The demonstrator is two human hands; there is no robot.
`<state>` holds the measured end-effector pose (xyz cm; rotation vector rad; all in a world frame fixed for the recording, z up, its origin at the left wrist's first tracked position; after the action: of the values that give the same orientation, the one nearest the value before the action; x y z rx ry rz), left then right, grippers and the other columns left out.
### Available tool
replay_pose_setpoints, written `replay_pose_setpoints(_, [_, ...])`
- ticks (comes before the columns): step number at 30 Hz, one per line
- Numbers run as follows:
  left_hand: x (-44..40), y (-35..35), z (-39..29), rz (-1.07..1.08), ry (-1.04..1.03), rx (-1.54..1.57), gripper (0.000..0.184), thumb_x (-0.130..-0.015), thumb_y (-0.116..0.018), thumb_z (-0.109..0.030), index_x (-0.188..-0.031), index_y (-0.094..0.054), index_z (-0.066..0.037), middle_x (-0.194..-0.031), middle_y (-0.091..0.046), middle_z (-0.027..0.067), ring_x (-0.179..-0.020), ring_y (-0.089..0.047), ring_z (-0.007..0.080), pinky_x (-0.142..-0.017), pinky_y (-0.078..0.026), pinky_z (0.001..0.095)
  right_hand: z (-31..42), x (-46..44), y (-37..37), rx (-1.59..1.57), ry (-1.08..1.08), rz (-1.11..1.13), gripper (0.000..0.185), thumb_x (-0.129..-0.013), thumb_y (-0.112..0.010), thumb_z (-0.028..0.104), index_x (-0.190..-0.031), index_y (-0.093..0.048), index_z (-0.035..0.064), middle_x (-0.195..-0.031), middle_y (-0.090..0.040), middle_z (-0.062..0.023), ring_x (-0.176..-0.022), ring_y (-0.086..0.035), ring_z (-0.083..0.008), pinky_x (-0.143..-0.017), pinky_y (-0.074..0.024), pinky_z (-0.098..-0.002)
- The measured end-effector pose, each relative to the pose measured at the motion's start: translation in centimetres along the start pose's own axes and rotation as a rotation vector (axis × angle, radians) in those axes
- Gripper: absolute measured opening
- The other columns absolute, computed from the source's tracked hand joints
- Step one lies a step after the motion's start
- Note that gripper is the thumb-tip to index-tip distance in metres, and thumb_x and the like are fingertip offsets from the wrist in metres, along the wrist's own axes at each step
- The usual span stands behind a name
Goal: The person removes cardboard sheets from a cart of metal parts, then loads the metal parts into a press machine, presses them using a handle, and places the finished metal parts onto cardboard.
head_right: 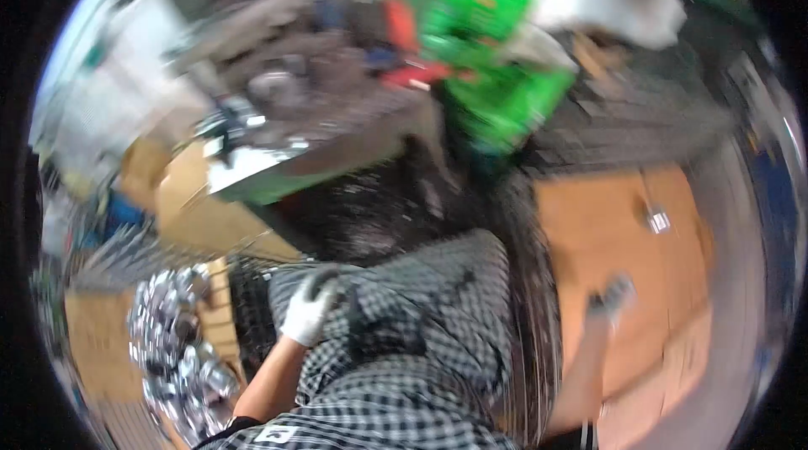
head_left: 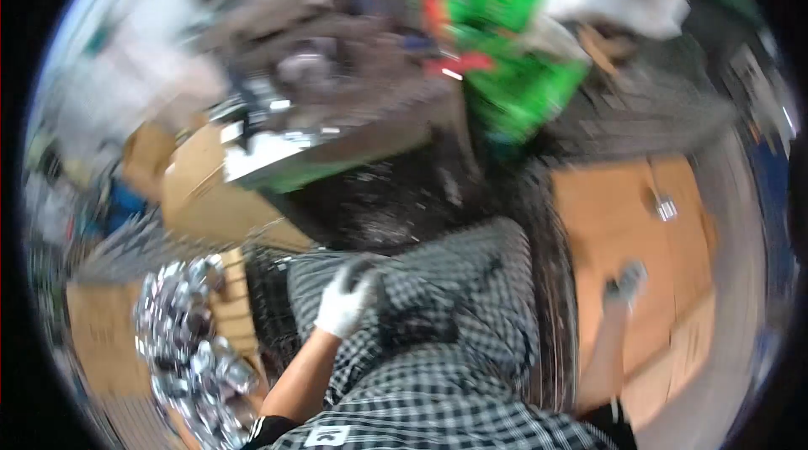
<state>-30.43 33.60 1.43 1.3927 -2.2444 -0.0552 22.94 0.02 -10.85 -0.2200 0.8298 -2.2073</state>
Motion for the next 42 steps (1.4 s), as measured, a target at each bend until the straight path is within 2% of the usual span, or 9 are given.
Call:
replay_pose_setpoints(2, [0.8,0.9,0.4,-0.039,-0.055,0.09,0.053,-0.091,-0.063,-0.035,-0.13,-0.052,-0.002,-0.118,-0.062,0.0136,-0.101,-0.061,0.0186,-0.084,-0.051,0.0295,-0.2,-1.2,-11.6,0.151,-0.114,-1.275,0.034,-0.09,-0.056,0.039,-0.113,-0.056,0.014,-0.111,-0.057,-0.0073,-0.087,-0.06,-0.0243,-0.065,-0.0495,-0.033])
replay_pose_setpoints(9, [0.6,4.3,-2.3,-0.151,-0.005,0.413,0.041,-0.095,-0.059,-0.028,-0.126,-0.054,-0.002,-0.108,-0.063,0.0072,-0.085,-0.062,0.0132,-0.076,-0.05,0.0259,-6.8,-9.6,-36.6,0.855,0.344,0.067,0.052,-0.088,-0.066,0.013,-0.134,-0.046,0.001,-0.124,-0.055,-0.0119,-0.106,-0.056,-0.0187,-0.089,-0.0465,-0.0301])
replay_pose_setpoints(11, [1.2,5.9,-4.3,-0.197,-0.048,0.442,0.039,-0.096,-0.059,-0.026,-0.126,-0.055,-0.002,-0.11,-0.063,0.0081,-0.089,-0.063,0.0143,-0.078,-0.051,0.0261,-7.4,-9.4,-44.7,0.726,-0.035,0.367,0.048,-0.087,-0.069,0.017,-0.13,-0.051,0.0021,-0.111,-0.061,-0.0103,-0.1,-0.058,-0.0205,-0.09,-0.0464,-0.0333])
replay_pose_setpoints(16, [4.2,8.9,-2.1,-0.274,-0.093,0.517,0.036,-0.095,-0.06,-0.02,-0.123,-0.056,0.002,-0.112,-0.062,0.0101,-0.094,-0.061,0.0147,-0.082,-0.051,0.0266,-8.9,-16.2,-50.8,1.539,1.085,0.285,0.052,-0.087,-0.063,0.037,-0.126,-0.053,0.004,-0.123,-0.054,-0.0184,-0.122,-0.045,-0.0351,-0.102,-0.0365,-0.0451])
replay_pose_setpoints(20, [7.9,10.3,3.0,-0.306,0.041,0.558,0.035,-0.094,-0.062,-0.019,-0.122,-0.057,0.002,-0.11,-0.063,0.0101,-0.093,-0.061,0.0142,-0.081,-0.051,0.0273,-9.5,-23.6,-50.0,1.612,0.27,0.492,0.05,-0.092,-0.054,0.047,-0.117,-0.056,0.0032,-0.103,-0.063,-0.0235,-0.101,-0.058,-0.04,-0.088,-0.0446,-0.0481])
replay_pose_setpoints(24, [11.5,12.5,5.3,-0.552,-0.004,0.406,0.033,-0.092,-0.065,-0.02,-0.116,-0.061,0.002,-0.103,-0.064,0.0073,-0.083,-0.061,0.0112,-0.076,-0.051,0.0243,-7.8,-17.0,-49.4,2.047,0.278,0.497,0.066,-0.091,-0.039,0.064,-0.106,-0.06,0.0025,-0.091,-0.064,-0.0258,-0.093,-0.059,-0.043,-0.083,-0.0454,-0.0477])
replay_pose_setpoints(32, [16.4,14.4,5.7,-0.723,0.118,-0.052,0.033,-0.093,-0.059,-0.026,-0.114,-0.064,-0.002,-0.106,-0.068,0.0123,-0.098,-0.063,0.0187,-0.088,-0.049,0.0305,-14.6,-11.0,-37.9,0.013,-0.753,0.411,0.067,-0.094,-0.042,0.059,-0.128,-0.05,0.0014,-0.081,-0.061,-0.0077,-0.054,-0.045,-0.02,-0.051,-0.0422,-0.0336])
replay_pose_setpoints(36, [16.4,11.8,6.4,-0.605,0.167,0.092,0.036,-0.088,-0.066,-0.029,-0.115,-0.064,-0.005,-0.108,-0.066,0.0133,-0.097,-0.065,0.0224,-0.088,-0.05,0.0332,-24.4,-9.3,-50.0,-0.345,-1.121,0.843,0.071,-0.094,-0.043,0.054,-0.142,-0.038,0.0022,-0.13,-0.054,-0.0138,-0.102,-0.057,-0.0258,-0.073,-0.0493,-0.0394])
replay_pose_setpoints(42, [22.2,14.6,6.2,-1.135,0.346,-0.382,0.058,-0.077,-0.076,-0.034,-0.121,-0.056,-0.001,-0.112,-0.063,0.0199,-0.101,-0.063,0.0326,-0.089,-0.05,0.0381,-35.2,-24.2,-60.9,-0.395,-1.006,0.516,0.074,-0.088,-0.048,0.052,-0.139,-0.041,-0.001,-0.143,-0.042,-0.0209,-0.126,-0.047,-0.0361,-0.077,-0.0496,-0.039])
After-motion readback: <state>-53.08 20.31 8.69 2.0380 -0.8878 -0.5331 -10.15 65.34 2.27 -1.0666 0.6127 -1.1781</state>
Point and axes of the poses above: each hand's wrist, its own x-axis away from the middle knuckle, its own y-axis out of the back of the hand, z = x × y, the point moved 1 cm from there along -x, towards the middle knuckle
